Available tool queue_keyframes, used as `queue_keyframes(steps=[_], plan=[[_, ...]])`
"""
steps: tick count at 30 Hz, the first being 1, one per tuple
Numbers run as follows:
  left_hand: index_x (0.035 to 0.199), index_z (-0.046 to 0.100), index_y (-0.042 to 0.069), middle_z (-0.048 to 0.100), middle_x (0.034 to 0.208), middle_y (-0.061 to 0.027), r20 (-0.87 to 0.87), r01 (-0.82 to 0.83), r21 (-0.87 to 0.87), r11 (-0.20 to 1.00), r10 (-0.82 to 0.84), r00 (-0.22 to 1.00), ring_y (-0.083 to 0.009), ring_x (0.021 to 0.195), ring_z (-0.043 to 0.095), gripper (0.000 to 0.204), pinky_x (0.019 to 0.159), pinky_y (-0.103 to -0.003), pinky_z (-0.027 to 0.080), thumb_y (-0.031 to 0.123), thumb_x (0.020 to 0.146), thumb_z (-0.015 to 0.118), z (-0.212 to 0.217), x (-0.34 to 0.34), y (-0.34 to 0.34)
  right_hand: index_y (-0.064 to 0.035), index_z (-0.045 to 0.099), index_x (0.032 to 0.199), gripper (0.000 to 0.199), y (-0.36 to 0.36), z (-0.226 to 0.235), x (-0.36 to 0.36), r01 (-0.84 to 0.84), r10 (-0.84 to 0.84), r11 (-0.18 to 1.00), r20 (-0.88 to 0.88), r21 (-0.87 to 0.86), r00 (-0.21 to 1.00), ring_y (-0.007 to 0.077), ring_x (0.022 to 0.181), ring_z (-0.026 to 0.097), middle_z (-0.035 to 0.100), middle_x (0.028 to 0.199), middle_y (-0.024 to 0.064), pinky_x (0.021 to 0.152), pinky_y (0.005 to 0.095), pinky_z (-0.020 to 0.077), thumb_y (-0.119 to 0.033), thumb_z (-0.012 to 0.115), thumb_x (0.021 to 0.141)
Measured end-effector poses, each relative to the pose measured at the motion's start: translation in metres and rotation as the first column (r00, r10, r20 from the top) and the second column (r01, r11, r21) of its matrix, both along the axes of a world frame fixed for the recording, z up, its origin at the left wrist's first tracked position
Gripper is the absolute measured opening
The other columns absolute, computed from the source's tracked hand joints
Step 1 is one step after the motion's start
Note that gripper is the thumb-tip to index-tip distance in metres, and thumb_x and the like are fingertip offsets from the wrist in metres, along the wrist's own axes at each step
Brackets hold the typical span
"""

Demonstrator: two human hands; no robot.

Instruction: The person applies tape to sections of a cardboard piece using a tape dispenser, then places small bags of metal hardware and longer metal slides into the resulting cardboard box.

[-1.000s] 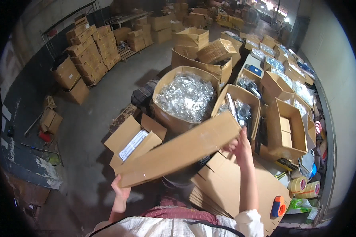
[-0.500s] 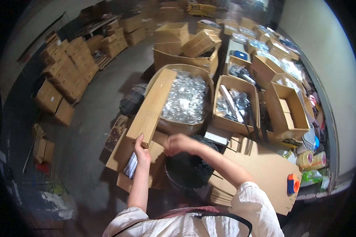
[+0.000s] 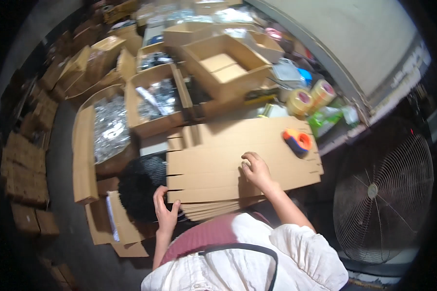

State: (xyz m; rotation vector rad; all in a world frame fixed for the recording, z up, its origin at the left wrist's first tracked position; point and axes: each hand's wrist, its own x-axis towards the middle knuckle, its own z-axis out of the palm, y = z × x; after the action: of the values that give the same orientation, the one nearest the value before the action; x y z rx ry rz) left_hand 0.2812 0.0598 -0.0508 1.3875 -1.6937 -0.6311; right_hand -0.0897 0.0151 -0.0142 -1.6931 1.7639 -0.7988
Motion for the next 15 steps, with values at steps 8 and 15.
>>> queue_keyframes(steps=[8, 15], plan=[[0.161, 0.013, 0.0, 0.005, 0.162, -0.0387, 0.641, -0.242, 0.307, 0.92, -0.012, 0.768, -0.0526, 0.151, 0.013, 0.144, 0.114, -0.065, 0.026, 0.066, 0.057, 0.088, 0.005, -0.11, -0.009, 0.0009, 0.039, 0.149, 0.079, 0.092, -0.038, -0.179, 0.314, -0.405, 0.913, -0.481, -0.262, 0.777, 0.0503, 0.148, 0.021, 0.019, 0.16, 0.0327, 0.117, 0.0657, 0.0205, -0.009, 0.072, 0.078], [0.163, 0.005, 0.006, -0.001, 0.157, -0.0473, 0.74, -0.22, 0.371, 0.902, -0.145, 0.657, -0.0607, 0.149, 0.006, 0.154, 0.116, -0.069, 0.02, 0.069, 0.051, 0.089, 0.002, -0.133, 0.031, -0.0105, 0.045, 0.149, 0.075, 0.055, -0.031, -0.248, 0.264, -0.391, 0.907, -0.422, -0.329, 0.818, 0.0488, 0.148, 0.022, 0.024, 0.161, 0.0266, 0.119, 0.0655, 0.0178, -0.011, 0.073, 0.08]])
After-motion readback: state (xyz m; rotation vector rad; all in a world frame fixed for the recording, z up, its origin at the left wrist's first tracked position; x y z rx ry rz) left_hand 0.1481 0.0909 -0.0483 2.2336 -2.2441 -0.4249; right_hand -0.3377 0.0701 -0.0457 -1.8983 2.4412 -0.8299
